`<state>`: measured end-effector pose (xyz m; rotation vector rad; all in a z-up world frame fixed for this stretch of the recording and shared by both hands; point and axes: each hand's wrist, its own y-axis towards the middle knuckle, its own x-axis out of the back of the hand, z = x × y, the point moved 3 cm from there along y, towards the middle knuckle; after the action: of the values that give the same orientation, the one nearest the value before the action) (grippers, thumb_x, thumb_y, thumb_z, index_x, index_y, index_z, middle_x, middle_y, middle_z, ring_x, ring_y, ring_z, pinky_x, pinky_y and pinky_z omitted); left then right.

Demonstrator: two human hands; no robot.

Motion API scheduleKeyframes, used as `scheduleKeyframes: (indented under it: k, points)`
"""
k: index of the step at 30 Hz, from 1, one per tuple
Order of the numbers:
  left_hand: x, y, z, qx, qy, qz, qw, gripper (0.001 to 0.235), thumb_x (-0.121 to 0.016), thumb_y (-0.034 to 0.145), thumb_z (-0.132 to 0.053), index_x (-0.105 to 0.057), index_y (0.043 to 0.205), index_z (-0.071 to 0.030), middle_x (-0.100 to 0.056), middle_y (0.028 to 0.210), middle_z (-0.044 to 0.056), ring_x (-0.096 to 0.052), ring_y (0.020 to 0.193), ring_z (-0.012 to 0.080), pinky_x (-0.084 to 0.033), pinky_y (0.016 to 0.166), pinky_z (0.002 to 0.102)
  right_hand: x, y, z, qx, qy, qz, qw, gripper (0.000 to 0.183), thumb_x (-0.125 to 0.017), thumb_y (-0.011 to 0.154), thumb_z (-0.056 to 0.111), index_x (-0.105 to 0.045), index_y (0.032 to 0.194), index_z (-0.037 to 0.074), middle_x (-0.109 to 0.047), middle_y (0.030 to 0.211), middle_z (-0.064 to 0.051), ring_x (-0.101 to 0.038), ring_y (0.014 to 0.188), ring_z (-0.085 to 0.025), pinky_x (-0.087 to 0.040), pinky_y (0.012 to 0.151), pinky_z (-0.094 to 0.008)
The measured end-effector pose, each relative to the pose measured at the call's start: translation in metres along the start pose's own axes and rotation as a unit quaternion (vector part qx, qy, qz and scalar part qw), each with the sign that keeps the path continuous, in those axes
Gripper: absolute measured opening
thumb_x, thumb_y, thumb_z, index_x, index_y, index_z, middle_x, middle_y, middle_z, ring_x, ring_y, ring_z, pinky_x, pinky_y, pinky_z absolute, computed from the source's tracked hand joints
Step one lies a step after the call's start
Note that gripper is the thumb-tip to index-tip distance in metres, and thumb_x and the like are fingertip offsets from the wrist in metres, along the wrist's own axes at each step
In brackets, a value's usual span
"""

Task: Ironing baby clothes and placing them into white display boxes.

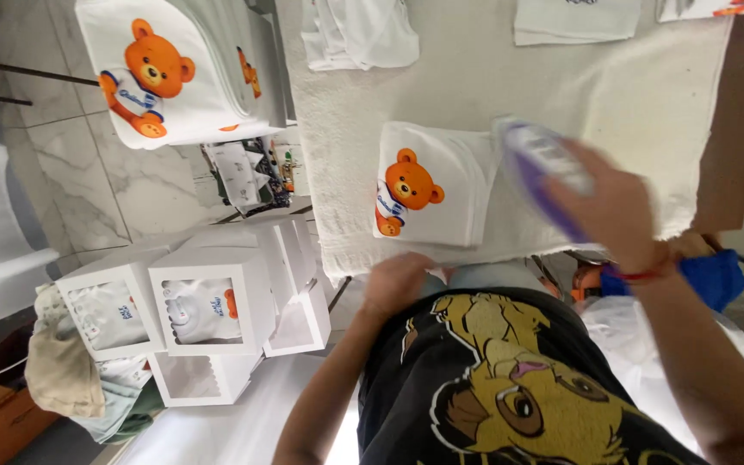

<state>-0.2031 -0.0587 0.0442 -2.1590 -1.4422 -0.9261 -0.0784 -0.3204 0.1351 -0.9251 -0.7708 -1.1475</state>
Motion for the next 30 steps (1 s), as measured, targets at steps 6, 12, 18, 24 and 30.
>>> scheduleKeyframes:
  k: [6,12,18,24,30]
  points:
    - [0.036,-0.009,0.032,0.227,-0.038,-0.185,0.956,0.017,-0.056,0.076,-0.013,-0.059,0.09,-0.022,-0.056,0.079,-0.007,-0.059,0.068,0.0107,-0.052,0.058,0.021,-0.066,0.037,0.115,0.133,0.013,-0.059,0.989,0.037,-0.057,0.079,0.037,-0.056,0.112,0.019,-0.065,0.082,-0.009,-0.062,0.073,-0.027,-0.049,0.057,-0.04]
    - [0.034,-0.003,0.034,0.249,-0.041,-0.156,0.955,0.03,-0.058,0.073,-0.009,-0.058,0.101,-0.018,-0.051,0.085,0.005,-0.059,0.077,0.0255,-0.048,0.07,0.037,-0.08,0.038,0.099,0.063,-0.043,-0.044,0.996,0.041,-0.055,0.083,0.038,-0.049,0.12,0.02,-0.064,0.079,-0.011,-0.063,0.069,-0.028,-0.049,0.056,-0.042]
    - [0.033,-0.002,0.043,0.246,-0.064,-0.172,0.952,0.022,-0.06,0.073,-0.01,-0.061,0.094,-0.017,-0.052,0.083,0.006,-0.059,0.081,0.0261,-0.047,0.074,0.034,-0.049,0.0,0.062,0.028,-0.057,-0.041,0.997,0.038,-0.055,0.084,0.038,-0.055,0.118,0.021,-0.065,0.082,-0.007,-0.063,0.068,-0.024,-0.05,0.057,-0.033]
    - [0.041,0.023,0.046,0.225,-0.084,-0.211,0.947,0.017,-0.062,0.072,-0.007,-0.059,0.086,-0.016,-0.054,0.086,0.006,-0.058,0.082,0.0258,-0.047,0.073,0.035,-0.024,-0.018,0.017,-0.11,0.037,-0.054,0.992,0.039,-0.06,0.083,0.032,-0.057,0.117,0.014,-0.062,0.085,-0.022,-0.058,0.078,-0.04,-0.046,0.065,-0.05]
    - [0.109,0.075,-0.011,0.171,-0.197,-0.207,0.943,0.008,-0.057,0.081,-0.011,-0.057,0.089,-0.011,-0.057,0.089,0.003,-0.054,0.081,0.0132,-0.048,0.067,0.025,0.009,-0.017,-0.057,-0.235,0.052,-0.075,0.968,0.043,-0.056,0.088,0.032,-0.054,0.122,0.006,-0.061,0.091,-0.015,-0.055,0.072,-0.024,-0.046,0.06,-0.037]
